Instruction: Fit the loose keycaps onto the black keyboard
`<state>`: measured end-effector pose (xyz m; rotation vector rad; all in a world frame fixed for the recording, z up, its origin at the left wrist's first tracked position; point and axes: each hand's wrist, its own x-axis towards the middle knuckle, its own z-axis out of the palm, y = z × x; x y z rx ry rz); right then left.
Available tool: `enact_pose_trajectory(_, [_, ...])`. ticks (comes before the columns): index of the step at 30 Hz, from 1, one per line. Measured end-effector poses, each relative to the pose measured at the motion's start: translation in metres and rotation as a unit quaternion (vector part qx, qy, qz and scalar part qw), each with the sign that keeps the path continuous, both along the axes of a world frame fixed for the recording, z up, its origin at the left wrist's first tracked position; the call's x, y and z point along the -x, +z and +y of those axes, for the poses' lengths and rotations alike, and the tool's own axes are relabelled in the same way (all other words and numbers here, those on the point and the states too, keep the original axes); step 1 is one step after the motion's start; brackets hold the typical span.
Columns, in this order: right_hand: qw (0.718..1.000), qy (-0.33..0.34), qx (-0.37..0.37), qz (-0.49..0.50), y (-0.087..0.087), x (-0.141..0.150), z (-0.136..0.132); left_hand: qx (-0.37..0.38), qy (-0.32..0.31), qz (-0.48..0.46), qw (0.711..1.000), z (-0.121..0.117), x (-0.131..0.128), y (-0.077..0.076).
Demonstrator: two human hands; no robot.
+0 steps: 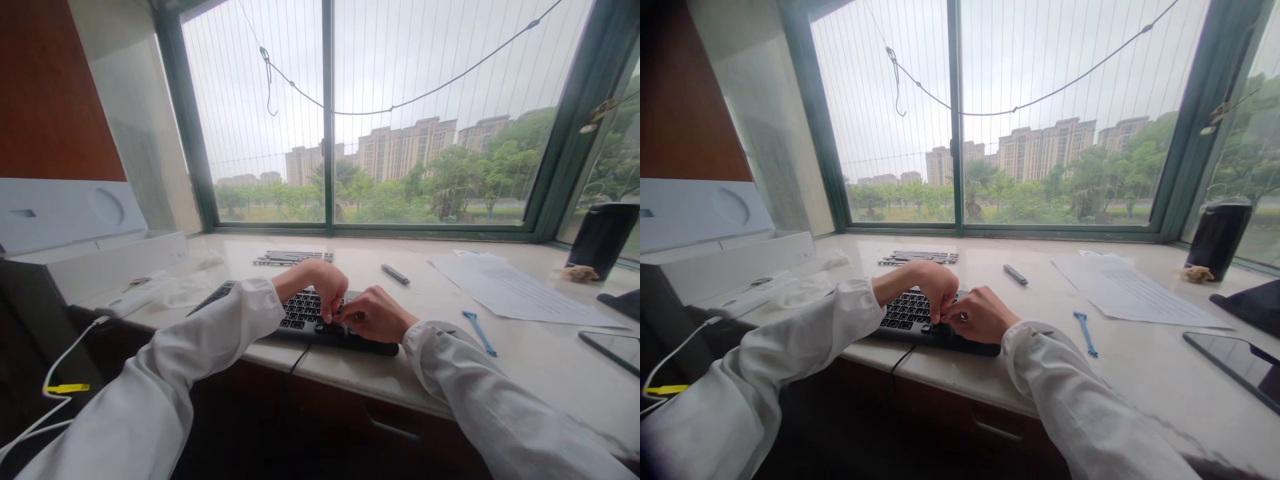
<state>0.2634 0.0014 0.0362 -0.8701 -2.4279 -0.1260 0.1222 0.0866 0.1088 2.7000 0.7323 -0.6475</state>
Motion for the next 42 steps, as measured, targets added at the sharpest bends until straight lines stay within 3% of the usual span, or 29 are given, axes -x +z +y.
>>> enact_pose_trajectory(5, [1.0, 0.004, -0.002, 0.009, -0.003, -0.001, 0.001, -0.019, -0.024, -0.06, 0.998, -0.012, 0.013, 0.0])
enact_pose_trajectory(17, [0.999, 0.003, 0.027, 0.025, -0.001, -0.001, 0.0, -0.059, 0.011, -0.245, 0.968, -0.043, 0.058, -0.013])
enact_pose_trajectory(24, [0.999, 0.003, 0.036, 0.018, 0.0, -0.001, -0.002, 0.012, 0.039, -0.256, 0.966, -0.031, 0.061, -0.021])
enact_pose_trajectory(32, [1.0, 0.008, 0.025, 0.001, -0.003, -0.003, 0.001, -0.043, 0.031, -0.269, 0.962, -0.046, 0.061, -0.022])
enact_pose_trajectory(42, [1.0, 0.005, 0.02, 0.0, -0.001, -0.003, -0.003, -0.052, 0.039, -0.221, 0.973, -0.038, 0.052, -0.016])
